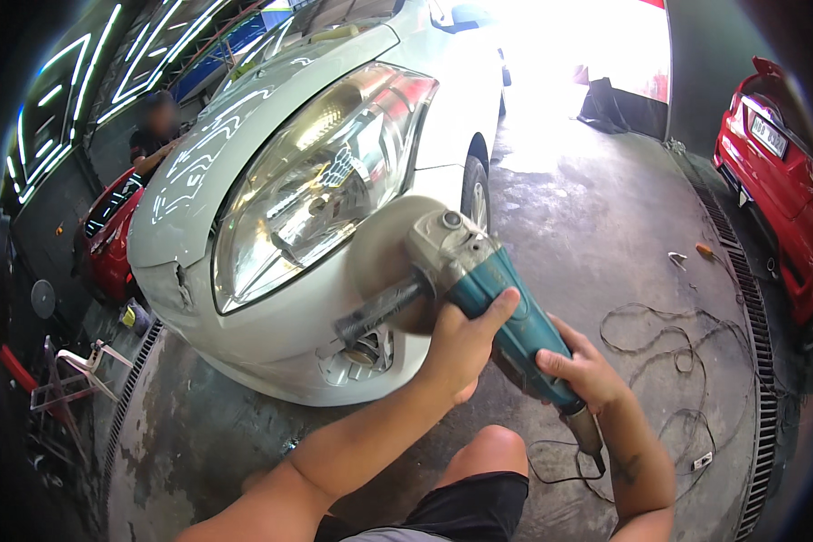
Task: The person uses an angle grinder to smooth the front bumper of a white car. They move the tool across the bumper surface, focusing on the area around the headlight and lower edge.
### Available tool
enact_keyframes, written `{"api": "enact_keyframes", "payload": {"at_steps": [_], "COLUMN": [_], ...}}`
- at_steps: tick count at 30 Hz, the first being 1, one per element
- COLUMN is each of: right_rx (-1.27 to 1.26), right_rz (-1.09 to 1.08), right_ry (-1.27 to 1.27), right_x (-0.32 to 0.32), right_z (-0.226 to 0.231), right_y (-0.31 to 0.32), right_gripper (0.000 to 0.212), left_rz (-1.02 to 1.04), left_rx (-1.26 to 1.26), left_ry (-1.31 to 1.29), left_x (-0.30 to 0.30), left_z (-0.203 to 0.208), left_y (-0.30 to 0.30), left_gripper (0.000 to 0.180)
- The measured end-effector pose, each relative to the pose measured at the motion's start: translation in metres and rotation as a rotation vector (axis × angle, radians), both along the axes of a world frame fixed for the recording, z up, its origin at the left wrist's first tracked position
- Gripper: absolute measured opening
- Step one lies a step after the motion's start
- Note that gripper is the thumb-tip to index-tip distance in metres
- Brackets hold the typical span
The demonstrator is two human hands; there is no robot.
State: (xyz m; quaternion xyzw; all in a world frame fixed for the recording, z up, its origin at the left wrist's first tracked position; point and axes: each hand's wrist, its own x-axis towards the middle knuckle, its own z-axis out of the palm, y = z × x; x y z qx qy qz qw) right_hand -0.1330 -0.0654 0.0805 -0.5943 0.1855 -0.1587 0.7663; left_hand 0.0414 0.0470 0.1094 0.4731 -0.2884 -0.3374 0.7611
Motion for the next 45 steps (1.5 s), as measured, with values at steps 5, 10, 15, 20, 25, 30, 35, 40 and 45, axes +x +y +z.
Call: {"api": "enact_keyframes", "payload": {"at_steps": [5, 10, 15, 20, 25, 30, 35, 40, 45], "right_rx": [-0.061, -0.027, -0.004, -0.099, -0.067, 0.041, 0.095, -0.009, 0.029], "right_rz": [0.006, 0.011, 0.057, 0.225, 0.156, 0.089, 0.046, 0.151, 0.335], "right_ry": [0.001, -0.009, 0.058, -0.049, -0.058, -0.014, -0.096, -0.223, -0.274], "right_x": [0.002, 0.006, -0.001, 0.004, 0.005, 0.006, 0.019, 0.026, 0.052], "right_z": [0.021, 0.024, 0.004, -0.002, -0.006, -0.002, -0.039, -0.097, -0.1], "right_y": [-0.032, -0.042, -0.024, 0.003, -0.011, -0.045, -0.051, -0.014, 0.013], "right_gripper": [0.096, 0.095, 0.108, 0.108, 0.108, 0.103, 0.105, 0.112, 0.109], "left_rz": [-0.085, -0.095, 0.093, 0.084, 0.078, -0.026, 0.172, 0.214, 0.398], "left_rx": [0.049, 0.105, 0.07, 0.046, 0.107, 0.113, 0.147, 0.178, 0.11], "left_ry": [0.006, 0.009, -0.014, 0.085, 0.0, -0.037, -0.155, -0.141, -0.291], "left_x": [0.012, 0.016, -0.005, -0.02, -0.011, 0.004, 0.004, -0.011, -0.013], "left_z": [0.015, 0.021, 0.001, -0.02, -0.015, 0.003, -0.013, -0.065, -0.081], "left_y": [-0.042, -0.054, -0.008, 0.049, 0.026, -0.04, -0.058, 0.017, 0.069], "left_gripper": [0.027, 0.03, 0.037, 0.039, 0.038, 0.047, 0.053, 0.053, 0.048]}}
